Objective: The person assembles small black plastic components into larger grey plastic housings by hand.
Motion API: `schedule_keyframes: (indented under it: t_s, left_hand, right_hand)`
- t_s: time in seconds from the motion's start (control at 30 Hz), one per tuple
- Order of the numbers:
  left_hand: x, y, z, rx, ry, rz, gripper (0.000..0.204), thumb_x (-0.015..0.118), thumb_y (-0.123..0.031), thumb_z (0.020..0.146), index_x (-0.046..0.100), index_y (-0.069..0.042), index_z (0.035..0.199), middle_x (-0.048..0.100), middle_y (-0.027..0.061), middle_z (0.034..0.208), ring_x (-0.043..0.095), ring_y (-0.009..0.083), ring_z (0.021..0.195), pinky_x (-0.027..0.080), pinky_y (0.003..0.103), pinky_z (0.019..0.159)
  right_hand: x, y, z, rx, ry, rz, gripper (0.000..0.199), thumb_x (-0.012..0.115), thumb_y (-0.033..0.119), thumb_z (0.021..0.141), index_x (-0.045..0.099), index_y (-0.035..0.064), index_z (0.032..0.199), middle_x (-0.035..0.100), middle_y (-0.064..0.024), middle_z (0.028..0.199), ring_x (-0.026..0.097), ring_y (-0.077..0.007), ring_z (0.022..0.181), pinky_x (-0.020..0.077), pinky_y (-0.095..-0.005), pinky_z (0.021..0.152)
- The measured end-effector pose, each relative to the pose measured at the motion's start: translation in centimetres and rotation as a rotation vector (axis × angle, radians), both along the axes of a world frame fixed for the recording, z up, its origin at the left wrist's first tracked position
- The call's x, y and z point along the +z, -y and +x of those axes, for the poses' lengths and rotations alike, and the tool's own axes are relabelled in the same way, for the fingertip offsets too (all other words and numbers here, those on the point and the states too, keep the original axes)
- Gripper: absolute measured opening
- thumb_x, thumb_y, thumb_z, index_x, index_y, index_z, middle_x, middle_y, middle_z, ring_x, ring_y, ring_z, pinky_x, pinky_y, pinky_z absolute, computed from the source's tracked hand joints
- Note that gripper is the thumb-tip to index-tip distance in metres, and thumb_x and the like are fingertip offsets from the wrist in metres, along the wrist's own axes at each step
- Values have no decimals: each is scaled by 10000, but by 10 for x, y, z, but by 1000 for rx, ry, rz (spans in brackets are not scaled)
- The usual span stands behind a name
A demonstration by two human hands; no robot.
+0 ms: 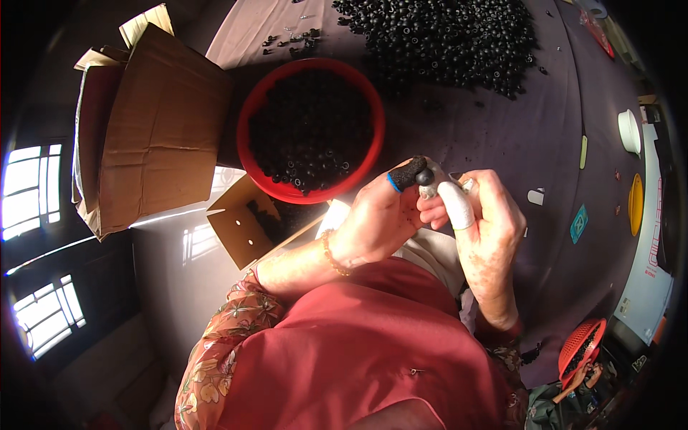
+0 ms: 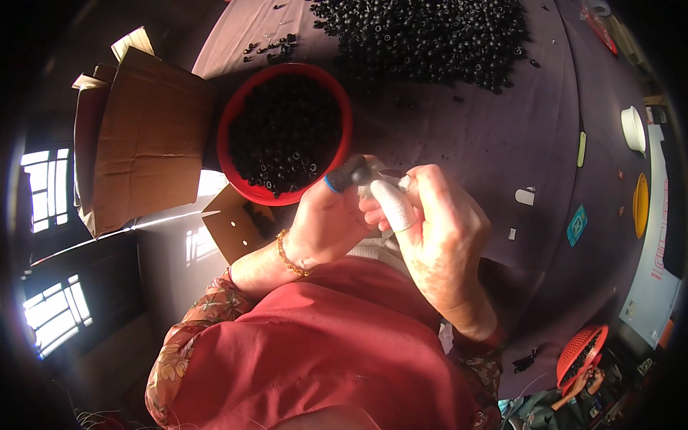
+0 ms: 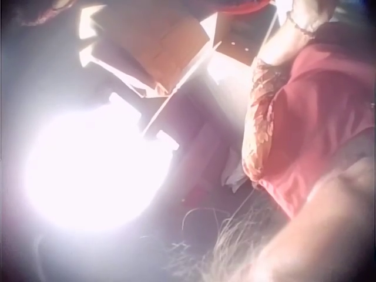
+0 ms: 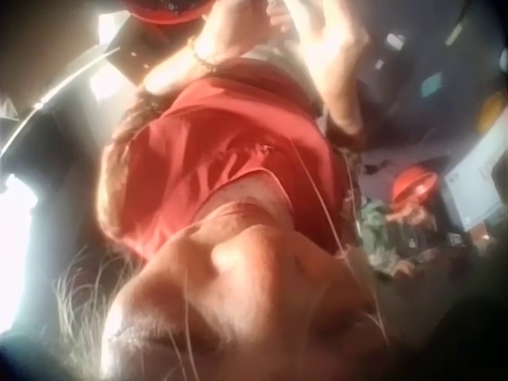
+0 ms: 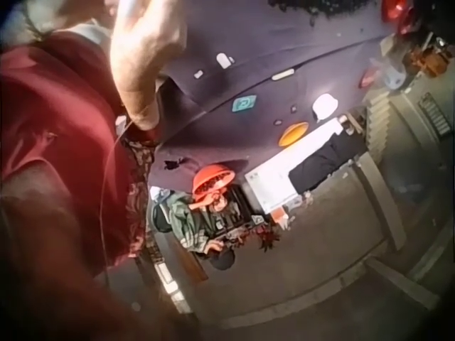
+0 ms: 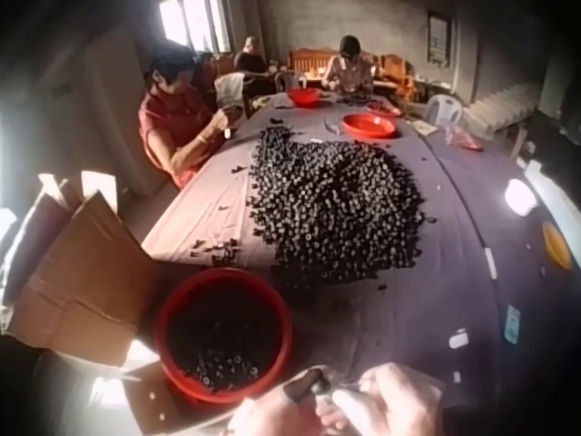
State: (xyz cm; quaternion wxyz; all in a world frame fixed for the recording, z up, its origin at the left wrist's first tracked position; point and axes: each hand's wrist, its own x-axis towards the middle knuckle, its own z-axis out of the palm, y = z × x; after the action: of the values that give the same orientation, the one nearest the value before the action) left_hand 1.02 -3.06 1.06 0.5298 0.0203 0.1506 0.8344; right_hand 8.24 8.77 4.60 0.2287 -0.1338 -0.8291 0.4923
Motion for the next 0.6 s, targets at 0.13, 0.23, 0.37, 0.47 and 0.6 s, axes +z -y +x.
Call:
schedule_keyframes:
  t_s: [0.13, 0.23, 0.37, 0.47, 0.6]
  left_hand:
    - [4, -1, 4, 72, 33, -87, 233, 458, -317, 942, 513, -91, 940, 498, 0, 826, 485, 120, 775, 409, 284, 715]
    - [-1, 0, 6, 137, -55, -137, 247, 472, -317, 940, 526, -83, 1000, 542, 6, 898, 514, 112, 831, 421, 277, 733]
    - [3, -1, 6, 153, -145, -195, 261, 471, -325, 941, 524, -77, 1007, 543, 5, 903, 509, 98, 833, 415, 267, 726]
    - [5, -1, 8, 204, -197, -163, 262, 466, -326, 942, 522, -75, 994, 531, 2, 884, 495, 86, 818, 402, 255, 711]
    - [1, -2, 10, 221, -250, -163, 267, 459, -331, 942, 517, -74, 985, 522, -1, 873, 483, 79, 808, 392, 249, 701]
  right_hand:
    - [9, 5, -3, -11, 48, 371, 256, 737, 208, 766, 533, 54, 755, 589, -27, 618, 610, -180, 528, 473, -284, 470]
    - [15, 9, -7, -28, 19, 546, 305, 764, 280, 729, 538, 76, 742, 580, -18, 628, 587, -192, 527, 461, -301, 465]
    - [13, 9, -7, -42, 14, 580, 320, 768, 300, 719, 532, 84, 731, 581, -15, 627, 589, -191, 527, 464, -305, 469]
    - [11, 8, -7, -41, 16, 585, 324, 764, 308, 722, 528, 86, 725, 579, -14, 625, 587, -192, 525, 464, -307, 468]
    - [10, 8, -6, -37, 16, 575, 328, 760, 315, 725, 522, 89, 715, 569, -16, 615, 578, -192, 517, 460, -312, 466]
